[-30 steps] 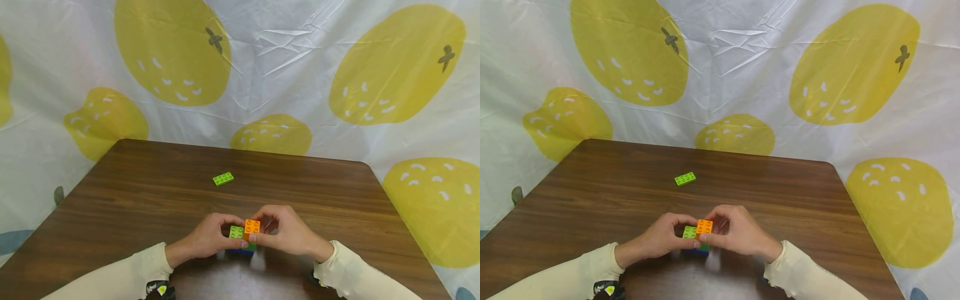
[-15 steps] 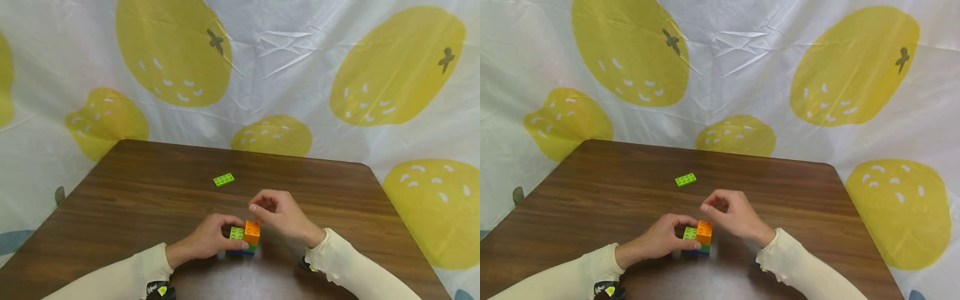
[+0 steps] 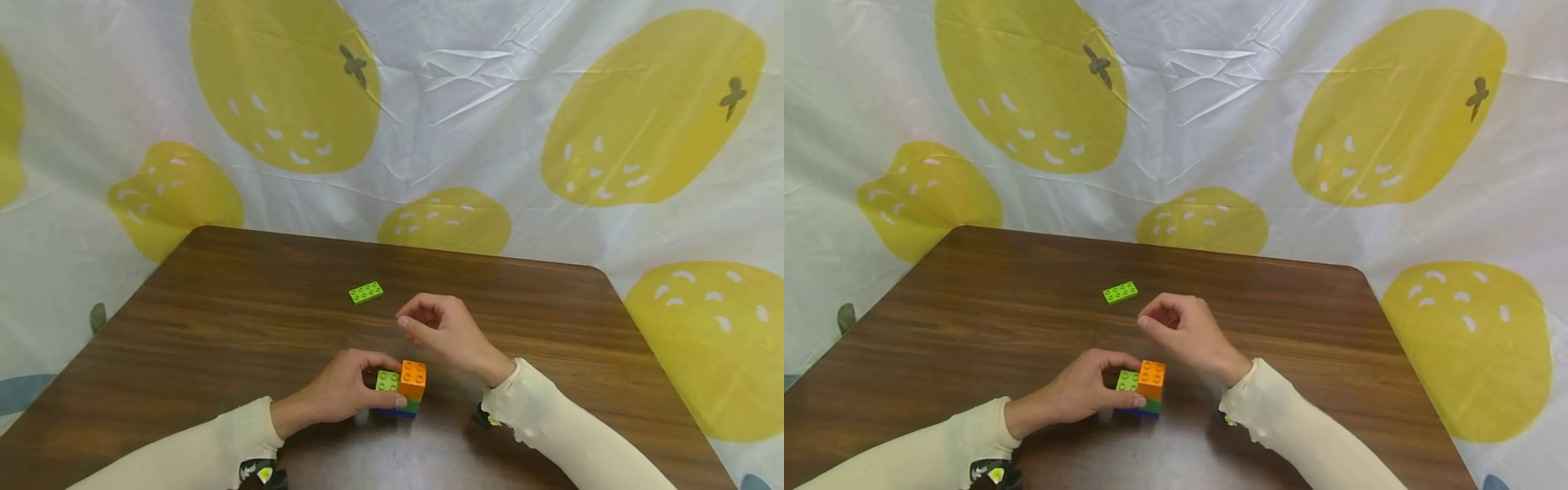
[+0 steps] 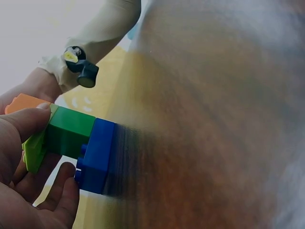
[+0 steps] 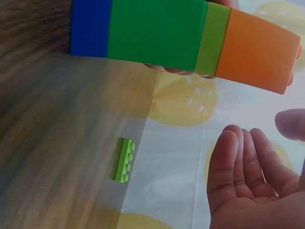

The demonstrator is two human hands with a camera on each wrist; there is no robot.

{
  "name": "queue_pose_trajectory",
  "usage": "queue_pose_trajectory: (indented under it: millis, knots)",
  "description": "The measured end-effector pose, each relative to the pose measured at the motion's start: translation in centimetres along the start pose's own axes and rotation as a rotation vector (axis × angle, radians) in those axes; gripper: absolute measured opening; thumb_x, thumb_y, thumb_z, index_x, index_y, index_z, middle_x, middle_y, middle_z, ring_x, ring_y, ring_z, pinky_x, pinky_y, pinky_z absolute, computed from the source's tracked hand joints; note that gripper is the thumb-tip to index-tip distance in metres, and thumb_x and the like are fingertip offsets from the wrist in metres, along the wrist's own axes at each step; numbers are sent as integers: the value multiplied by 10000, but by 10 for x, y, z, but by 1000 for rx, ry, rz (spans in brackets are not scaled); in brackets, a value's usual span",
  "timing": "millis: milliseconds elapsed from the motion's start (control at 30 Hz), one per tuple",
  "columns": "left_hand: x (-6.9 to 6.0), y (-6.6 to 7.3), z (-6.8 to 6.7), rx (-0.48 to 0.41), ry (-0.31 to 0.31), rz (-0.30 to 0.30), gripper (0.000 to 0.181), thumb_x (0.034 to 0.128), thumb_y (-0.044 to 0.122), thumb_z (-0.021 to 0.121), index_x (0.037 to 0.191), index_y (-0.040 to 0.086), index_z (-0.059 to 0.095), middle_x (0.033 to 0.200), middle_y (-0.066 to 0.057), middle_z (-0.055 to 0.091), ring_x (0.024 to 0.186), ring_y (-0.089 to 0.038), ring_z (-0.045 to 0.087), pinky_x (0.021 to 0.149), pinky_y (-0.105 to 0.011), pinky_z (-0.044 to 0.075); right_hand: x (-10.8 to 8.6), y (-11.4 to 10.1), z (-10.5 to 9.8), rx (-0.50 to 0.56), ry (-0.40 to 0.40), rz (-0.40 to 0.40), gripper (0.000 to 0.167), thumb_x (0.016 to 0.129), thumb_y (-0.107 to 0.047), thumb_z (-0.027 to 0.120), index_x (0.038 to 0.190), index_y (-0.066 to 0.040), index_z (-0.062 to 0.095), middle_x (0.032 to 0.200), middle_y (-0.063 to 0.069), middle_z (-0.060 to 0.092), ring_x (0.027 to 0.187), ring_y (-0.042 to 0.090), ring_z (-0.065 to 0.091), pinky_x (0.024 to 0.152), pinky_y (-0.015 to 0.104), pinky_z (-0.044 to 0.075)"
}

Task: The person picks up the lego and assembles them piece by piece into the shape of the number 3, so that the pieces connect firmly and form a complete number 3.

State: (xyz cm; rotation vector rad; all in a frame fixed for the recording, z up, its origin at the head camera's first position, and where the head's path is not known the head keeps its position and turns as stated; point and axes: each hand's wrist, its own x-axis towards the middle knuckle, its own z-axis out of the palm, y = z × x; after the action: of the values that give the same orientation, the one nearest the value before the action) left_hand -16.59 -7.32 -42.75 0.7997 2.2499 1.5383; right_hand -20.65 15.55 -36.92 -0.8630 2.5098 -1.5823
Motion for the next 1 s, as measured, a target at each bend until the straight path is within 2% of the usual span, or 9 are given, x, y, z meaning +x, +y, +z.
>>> queue_pose_trajectory:
  millis: [133, 267, 333, 500, 700, 900, 1000]
  knots:
    - [0, 0, 0, 11, 9, 12, 381, 897, 277, 871, 1208, 90, 757, 1088, -52, 772, 886, -87, 723, 791, -223, 596, 7, -1, 0, -13, 12, -10, 117, 1015, -192, 715, 1088, -110, 755, 911, 175, 742, 732, 262, 699, 723, 310, 628]
    - [1, -1, 0, 11, 9, 4, 372, 897, 277, 870, 1205, 98, 760, 1090, -50, 771, 885, -88, 721, 793, -226, 594, 15, 0, 0, -31, 22, -11, 134, 1014, -207, 720, 1086, -100, 756, 872, 106, 735, 703, 190, 679, 716, 308, 619]
    - [0, -1, 0, 9, 9, -1, 371, 897, 277, 870, 1205, 100, 761, 1093, -49, 769, 890, -91, 719, 796, -224, 592, 19, 1, 1, -31, 21, -10, 142, 1015, -214, 719, 1087, -97, 755, 869, 104, 734, 707, 203, 679, 716, 318, 618]
    - [0, 0, -1, 11, -3, 6, 382, 906, 283, 862, 1222, 96, 755, 1109, -55, 768, 909, -89, 726, 811, -214, 594, 29, 4, 3, -9, 23, -8, 112, 1003, -197, 723, 1080, -122, 756, 906, 114, 755, 770, 339, 718, 725, 351, 637]
    - [0, 2, -2, 12, -17, 4, 388, 914, 287, 854, 1237, 100, 749, 1137, -56, 765, 934, -84, 731, 822, -206, 593, 46, 10, 1, -77, 51, -15, 157, 980, -234, 744, 1090, -125, 770, 954, 28, 769, 758, 215, 687, 692, 322, 593]
    - [-1, 3, -3, 20, -16, -10, 380, 914, 300, 853, 1235, 121, 753, 1148, -43, 765, 941, -83, 724, 832, -211, 589, 64, 21, 0, -86, 50, -2, 239, 978, -254, 750, 1126, -66, 762, 966, 33, 767, 800, 216, 689, 718, 339, 581]
    - [-1, 4, -3, 14, -16, -13, 380, 913, 295, 854, 1236, 124, 754, 1154, -47, 762, 944, -90, 724, 830, -211, 588, 73, 26, 1, -96, 46, 4, 215, 971, -250, 755, 1111, -86, 762, 970, 26, 770, 830, 197, 702, 746, 338, 583]
